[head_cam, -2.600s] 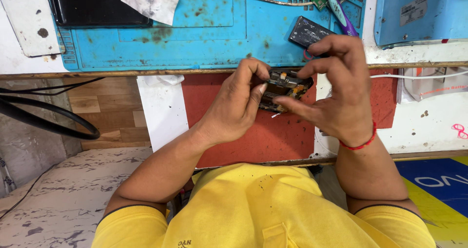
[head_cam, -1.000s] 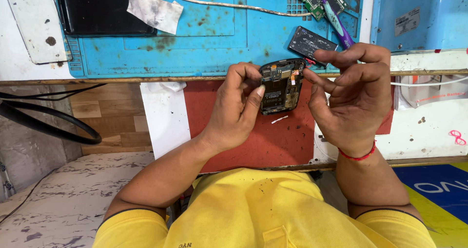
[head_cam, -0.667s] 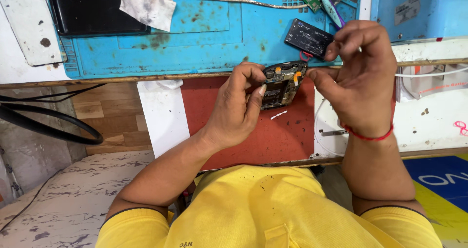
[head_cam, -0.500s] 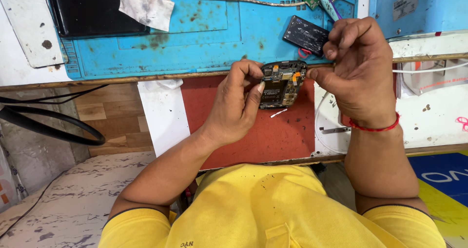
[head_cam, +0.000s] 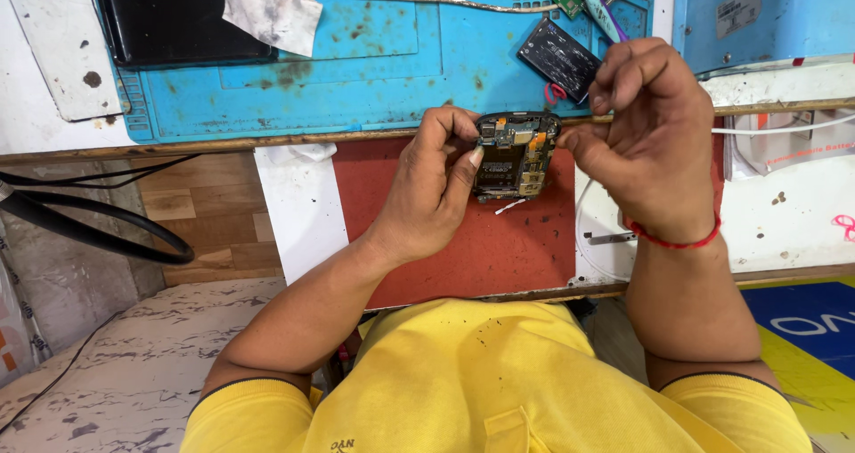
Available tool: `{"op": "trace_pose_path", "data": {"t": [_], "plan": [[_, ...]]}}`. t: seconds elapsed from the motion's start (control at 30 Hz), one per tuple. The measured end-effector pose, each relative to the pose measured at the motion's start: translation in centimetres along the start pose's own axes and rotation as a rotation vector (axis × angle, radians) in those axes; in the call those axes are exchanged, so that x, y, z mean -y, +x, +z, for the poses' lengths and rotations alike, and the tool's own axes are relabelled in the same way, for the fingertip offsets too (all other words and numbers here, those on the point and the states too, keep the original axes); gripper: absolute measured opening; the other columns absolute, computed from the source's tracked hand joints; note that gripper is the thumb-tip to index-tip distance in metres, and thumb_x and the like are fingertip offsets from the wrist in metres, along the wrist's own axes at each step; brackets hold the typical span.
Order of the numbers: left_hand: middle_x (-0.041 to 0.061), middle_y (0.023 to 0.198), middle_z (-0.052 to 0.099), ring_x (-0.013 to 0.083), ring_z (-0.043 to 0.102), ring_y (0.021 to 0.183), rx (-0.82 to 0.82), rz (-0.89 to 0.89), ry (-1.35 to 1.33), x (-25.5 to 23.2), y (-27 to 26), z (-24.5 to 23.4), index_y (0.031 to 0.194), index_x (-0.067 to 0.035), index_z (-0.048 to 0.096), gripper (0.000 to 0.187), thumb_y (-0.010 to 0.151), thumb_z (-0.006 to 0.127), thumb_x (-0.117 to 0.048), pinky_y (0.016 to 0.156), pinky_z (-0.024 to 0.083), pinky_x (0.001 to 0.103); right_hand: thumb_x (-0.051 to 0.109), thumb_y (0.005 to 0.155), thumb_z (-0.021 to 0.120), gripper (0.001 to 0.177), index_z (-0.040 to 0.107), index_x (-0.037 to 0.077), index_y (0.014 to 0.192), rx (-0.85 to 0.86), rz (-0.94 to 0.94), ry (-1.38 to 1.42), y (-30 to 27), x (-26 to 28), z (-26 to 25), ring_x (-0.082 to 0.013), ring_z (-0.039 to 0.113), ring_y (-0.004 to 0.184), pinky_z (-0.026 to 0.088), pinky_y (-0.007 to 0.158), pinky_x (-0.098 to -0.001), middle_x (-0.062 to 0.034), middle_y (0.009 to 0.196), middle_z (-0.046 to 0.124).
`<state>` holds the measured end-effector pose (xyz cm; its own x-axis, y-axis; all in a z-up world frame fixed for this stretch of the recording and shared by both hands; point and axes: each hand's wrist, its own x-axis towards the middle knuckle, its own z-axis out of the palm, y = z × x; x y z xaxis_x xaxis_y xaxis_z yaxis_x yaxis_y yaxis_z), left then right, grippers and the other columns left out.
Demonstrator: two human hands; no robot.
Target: The person holds a disassembled smartphone chassis and manipulates the internal components, including the battery and motherboard. They remove a ribbon cable, inspect the parts, and then reattach the cable to the motherboard.
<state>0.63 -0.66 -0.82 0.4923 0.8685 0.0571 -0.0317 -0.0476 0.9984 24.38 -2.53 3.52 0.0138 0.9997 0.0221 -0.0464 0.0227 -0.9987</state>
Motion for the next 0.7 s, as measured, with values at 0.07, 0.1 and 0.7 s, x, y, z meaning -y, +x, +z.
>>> {"op": "trace_pose_path", "data": {"t": [0.07, 0.1, 0.7], "plan": [[0.011, 0.119, 0.052, 0.0101, 0.058, 0.101, -0.013, -0.018, -0.016, 0.0, 0.0, 0.0, 0.123, -0.002, 0.038, 0.02, 0.109, 0.048, 0.006, 0.088, 0.053, 0.027, -0.026, 0.088, 0.068, 0.046, 0.043, 0.008, 0.107, -0.008, -0.007, -0.043, -0.4, 0.6, 0.4, -0.0071, 0.048, 0.099, 0.059, 0.091, -0.0233, -0.0036, 0.118, 0.043], [0.011, 0.119, 0.052, 0.01, 0.057, 0.101, -0.019, -0.029, -0.027, 0.0, -0.1, 0.1, 0.123, -0.002, 0.038, 0.02, 0.109, 0.048, 0.006, 0.088, 0.052, 0.027, -0.026, 0.09, 0.068, 0.045, 0.042, 0.007, 0.107, -0.008, -0.018, -0.067, -0.5, 0.8, 0.6, -0.0072, 0.049, 0.101, 0.062, 0.093, -0.0249, -0.0038, 0.12, 0.043], [0.011, 0.119, 0.056, 0.0116, 0.063, 0.098, -0.11, 0.037, 0.013, -0.3, -0.4, 0.7, 0.125, -0.002, 0.04, 0.019, 0.11, 0.052, 0.002, 0.083, 0.055, 0.026, -0.023, 0.092, 0.062, 0.038, 0.041, 0.004, 0.107, -0.096, -0.132, -0.197, -0.9, 1.8, 2.4, -0.011, 0.06, 0.115, 0.066, 0.097, -0.0299, -0.0037, 0.124, 0.04]]}}
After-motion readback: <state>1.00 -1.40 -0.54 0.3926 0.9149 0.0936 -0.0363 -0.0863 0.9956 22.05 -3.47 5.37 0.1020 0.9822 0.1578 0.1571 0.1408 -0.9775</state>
